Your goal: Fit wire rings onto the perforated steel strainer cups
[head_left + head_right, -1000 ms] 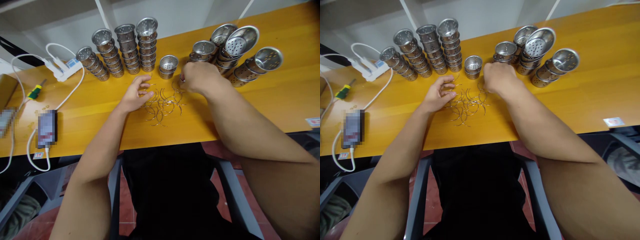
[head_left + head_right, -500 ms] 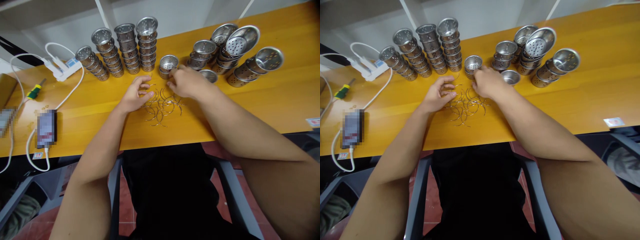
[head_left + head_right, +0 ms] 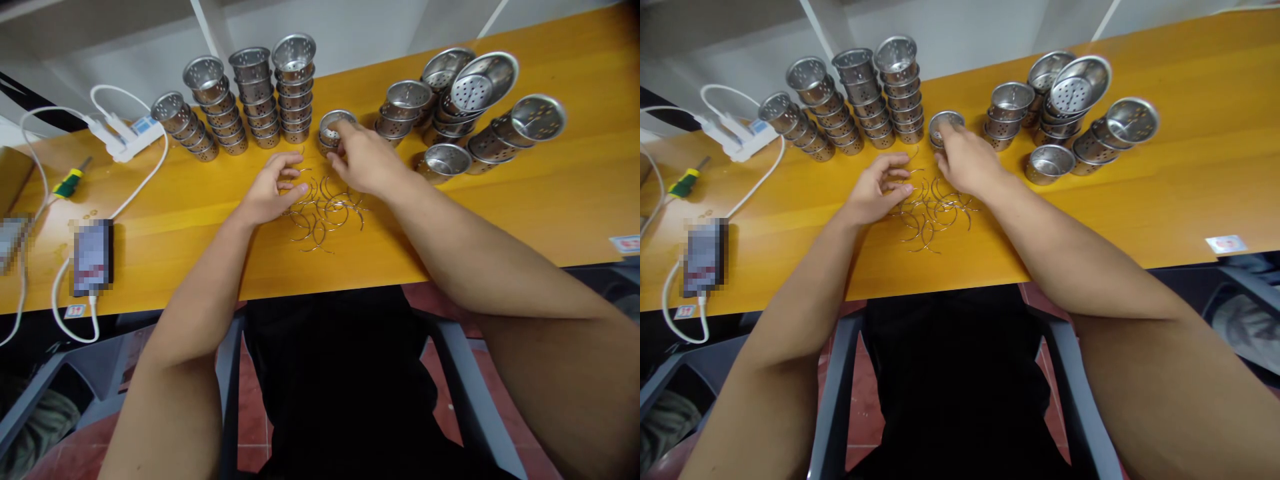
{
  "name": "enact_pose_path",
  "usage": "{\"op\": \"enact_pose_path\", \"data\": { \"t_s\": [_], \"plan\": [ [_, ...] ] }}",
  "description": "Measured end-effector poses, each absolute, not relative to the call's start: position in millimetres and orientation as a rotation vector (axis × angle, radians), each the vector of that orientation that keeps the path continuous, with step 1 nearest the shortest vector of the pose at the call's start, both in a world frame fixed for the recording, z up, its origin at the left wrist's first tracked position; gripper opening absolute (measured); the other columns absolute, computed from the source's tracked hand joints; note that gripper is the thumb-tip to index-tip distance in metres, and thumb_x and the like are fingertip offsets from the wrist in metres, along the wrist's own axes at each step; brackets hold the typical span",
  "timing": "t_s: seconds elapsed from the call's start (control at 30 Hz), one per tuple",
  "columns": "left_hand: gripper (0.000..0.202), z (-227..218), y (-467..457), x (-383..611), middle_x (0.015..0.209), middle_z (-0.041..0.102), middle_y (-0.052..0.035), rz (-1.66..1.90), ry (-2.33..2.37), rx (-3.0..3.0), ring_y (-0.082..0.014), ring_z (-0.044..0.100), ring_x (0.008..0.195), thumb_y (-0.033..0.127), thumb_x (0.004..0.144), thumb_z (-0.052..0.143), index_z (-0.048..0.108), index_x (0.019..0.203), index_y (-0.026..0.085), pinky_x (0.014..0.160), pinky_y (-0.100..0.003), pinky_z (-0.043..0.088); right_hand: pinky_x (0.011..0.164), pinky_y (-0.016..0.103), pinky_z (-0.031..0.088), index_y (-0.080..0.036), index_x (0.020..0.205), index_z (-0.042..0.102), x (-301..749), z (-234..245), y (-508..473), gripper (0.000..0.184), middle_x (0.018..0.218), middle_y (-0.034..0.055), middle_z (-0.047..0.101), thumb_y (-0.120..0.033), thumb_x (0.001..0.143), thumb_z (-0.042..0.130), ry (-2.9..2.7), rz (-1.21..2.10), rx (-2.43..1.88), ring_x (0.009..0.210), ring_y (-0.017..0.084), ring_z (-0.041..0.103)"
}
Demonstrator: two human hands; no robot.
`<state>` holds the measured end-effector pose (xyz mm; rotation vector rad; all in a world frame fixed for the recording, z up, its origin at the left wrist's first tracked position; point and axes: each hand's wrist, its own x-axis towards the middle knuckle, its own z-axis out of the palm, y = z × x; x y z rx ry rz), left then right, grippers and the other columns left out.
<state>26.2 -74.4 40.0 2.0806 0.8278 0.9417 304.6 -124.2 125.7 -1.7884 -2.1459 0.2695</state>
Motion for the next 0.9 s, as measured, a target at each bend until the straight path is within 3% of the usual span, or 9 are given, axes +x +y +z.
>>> {"op": "enact_pose_path", "data": {
  "t_s": [0.13,0.27,0.37,0.47,0.63,0.77,0.9],
  "plan": [
    [0.060,42,-75,27,0.176,0.071,-0.0157,0.929,0.844,2.076,-0.0290,0.085,0.146,0.028,0.106,0.089,0.071,0.163,0.029,0.113,-0.041,0.079,0.118,0.059,0.062,-0.028,0.163,0.077,313,118,-110,0.042,0.153,0.0202,0.088,-0.039,0.124,0.063,-2.067,0.282,-1.910,0.144,0.047,0.080],
    [0.060,44,-76,27,0.174,0.072,-0.0164,0.933,0.859,2.066,-0.0297,0.085,0.145,0.029,0.105,0.090,0.073,0.162,0.029,0.111,-0.042,0.079,0.116,0.058,0.060,-0.025,0.143,0.084,323,113,-101,0.037,0.145,0.0214,0.090,-0.054,0.126,0.068,-1.979,0.309,-1.838,0.135,0.044,0.080],
    [0.060,44,-77,27,0.175,0.071,-0.0161,0.940,0.872,2.048,-0.0304,0.084,0.145,0.033,0.105,0.092,0.073,0.161,0.030,0.113,-0.044,0.079,0.116,0.057,0.059,-0.029,0.132,0.082,327,109,-98,0.037,0.138,0.0179,0.090,-0.064,0.123,0.073,-1.923,0.341,-1.721,0.129,0.041,0.077],
    [0.064,43,-75,27,0.179,0.069,-0.0151,0.934,0.909,2.040,-0.0327,0.080,0.152,0.040,0.105,0.095,0.071,0.164,0.032,0.118,-0.047,0.078,0.114,0.056,0.061,-0.033,0.126,0.078,325,108,-98,0.045,0.124,0.0134,0.090,-0.078,0.120,0.074,-1.881,0.396,-1.592,0.123,0.037,0.075],
    [0.098,46,-70,27,0.192,0.059,-0.0148,0.999,0.978,2.050,-0.0415,0.067,0.173,0.059,0.098,0.107,0.055,0.179,0.040,0.131,-0.056,0.072,0.104,0.058,0.068,-0.036,0.117,0.076,303,110,-114,0.069,0.112,0.0090,0.084,-0.104,0.106,0.073,-1.855,0.579,-1.396,0.113,0.037,0.076],
    [0.107,54,-71,28,0.170,0.076,-0.0151,1.041,0.951,2.098,-0.0418,0.075,0.163,0.076,0.090,0.110,0.058,0.171,0.031,0.139,-0.062,0.067,0.088,0.054,0.069,-0.036,0.102,0.070,276,109,-131,0.077,0.099,0.0068,0.075,-0.111,0.092,0.083,-1.829,0.801,-1.225,0.100,0.034,0.073],
    [0.104,62,-76,30,0.148,0.088,-0.0103,1.053,0.904,2.050,-0.0367,0.087,0.139,0.098,0.082,0.104,0.069,0.151,0.029,0.130,-0.064,0.073,0.078,0.050,0.065,-0.036,0.097,0.062,266,108,-135,0.083,0.094,0.0053,0.068,-0.113,0.083,0.088,-1.771,0.908,-1.137,0.095,0.033,0.069]
  ]
}}
